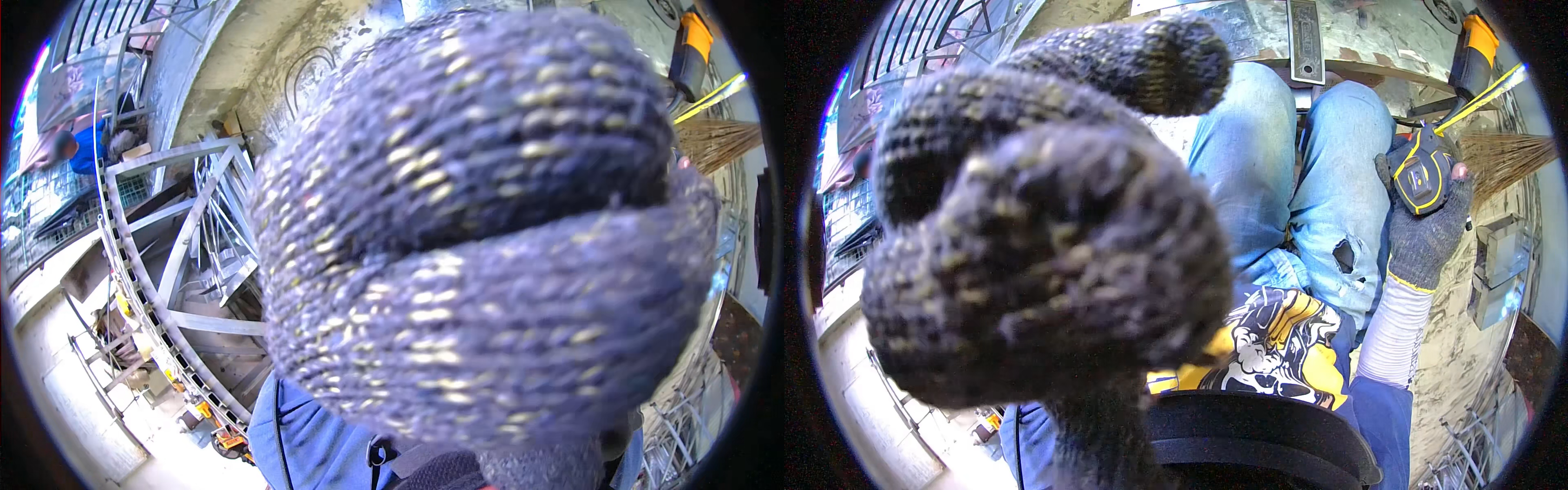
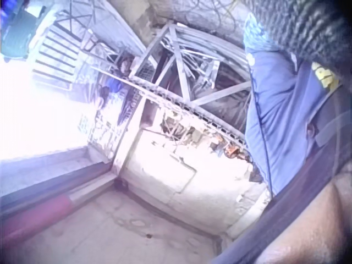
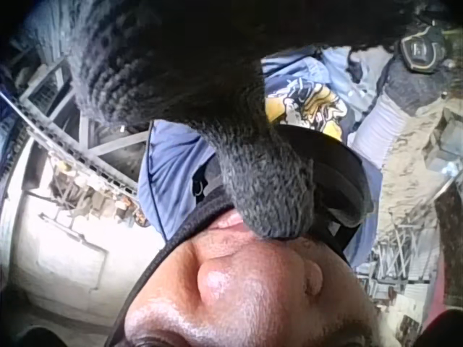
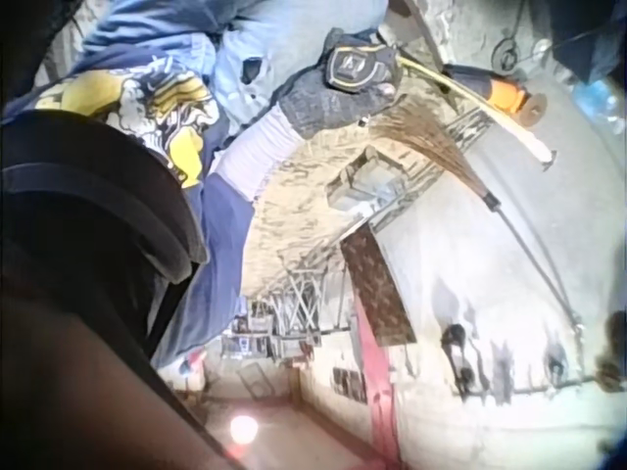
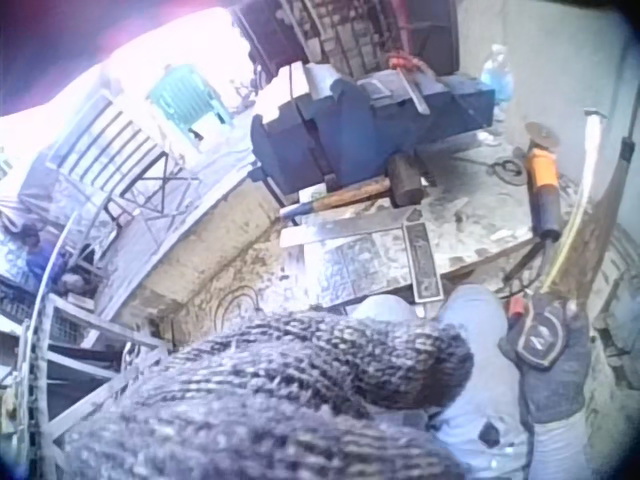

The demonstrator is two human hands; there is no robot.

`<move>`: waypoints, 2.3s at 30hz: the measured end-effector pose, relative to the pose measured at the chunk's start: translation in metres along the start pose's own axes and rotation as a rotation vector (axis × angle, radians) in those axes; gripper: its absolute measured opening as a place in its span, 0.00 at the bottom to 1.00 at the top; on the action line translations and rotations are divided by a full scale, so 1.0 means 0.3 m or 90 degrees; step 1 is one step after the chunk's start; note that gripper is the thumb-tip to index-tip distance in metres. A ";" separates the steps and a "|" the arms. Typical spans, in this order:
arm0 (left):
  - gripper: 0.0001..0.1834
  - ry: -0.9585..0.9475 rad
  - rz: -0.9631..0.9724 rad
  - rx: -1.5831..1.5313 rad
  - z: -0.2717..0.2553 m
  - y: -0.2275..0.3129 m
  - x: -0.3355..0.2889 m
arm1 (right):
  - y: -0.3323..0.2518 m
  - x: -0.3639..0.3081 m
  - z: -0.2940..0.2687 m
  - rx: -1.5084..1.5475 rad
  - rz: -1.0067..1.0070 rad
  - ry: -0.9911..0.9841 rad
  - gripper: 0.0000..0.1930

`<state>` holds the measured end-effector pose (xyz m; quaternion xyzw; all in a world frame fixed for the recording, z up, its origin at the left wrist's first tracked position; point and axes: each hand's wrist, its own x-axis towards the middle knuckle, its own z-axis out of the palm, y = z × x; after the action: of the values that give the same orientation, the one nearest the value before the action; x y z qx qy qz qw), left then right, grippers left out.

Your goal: The person marks lines on a metal plate using an L-square ruler and a marker, then measures and marks the metal plate using a tape measure and the marker.

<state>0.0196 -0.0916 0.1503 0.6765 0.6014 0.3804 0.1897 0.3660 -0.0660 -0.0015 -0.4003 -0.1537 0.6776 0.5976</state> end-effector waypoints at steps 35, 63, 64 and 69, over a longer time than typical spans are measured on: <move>0.58 -0.312 -0.061 0.438 0.219 -0.452 0.210 | 0.005 -0.024 0.011 0.049 -0.035 -0.078 0.21; 0.73 0.161 -0.079 -0.463 0.239 -0.371 -0.013 | 0.010 -0.015 -0.006 0.037 -0.009 -0.038 0.27; 0.73 0.182 -0.056 -0.435 0.259 -0.347 -0.036 | 0.011 -0.013 -0.006 0.034 -0.004 -0.040 0.27; 0.75 0.136 -0.023 -0.127 0.302 -0.400 -0.094 | 0.016 0.006 -0.001 0.034 -0.013 -0.056 0.24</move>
<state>0.0069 -0.0760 -0.0015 0.5988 0.5896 0.5048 0.1976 0.3631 -0.0657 -0.0056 -0.3525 -0.1656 0.6921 0.6076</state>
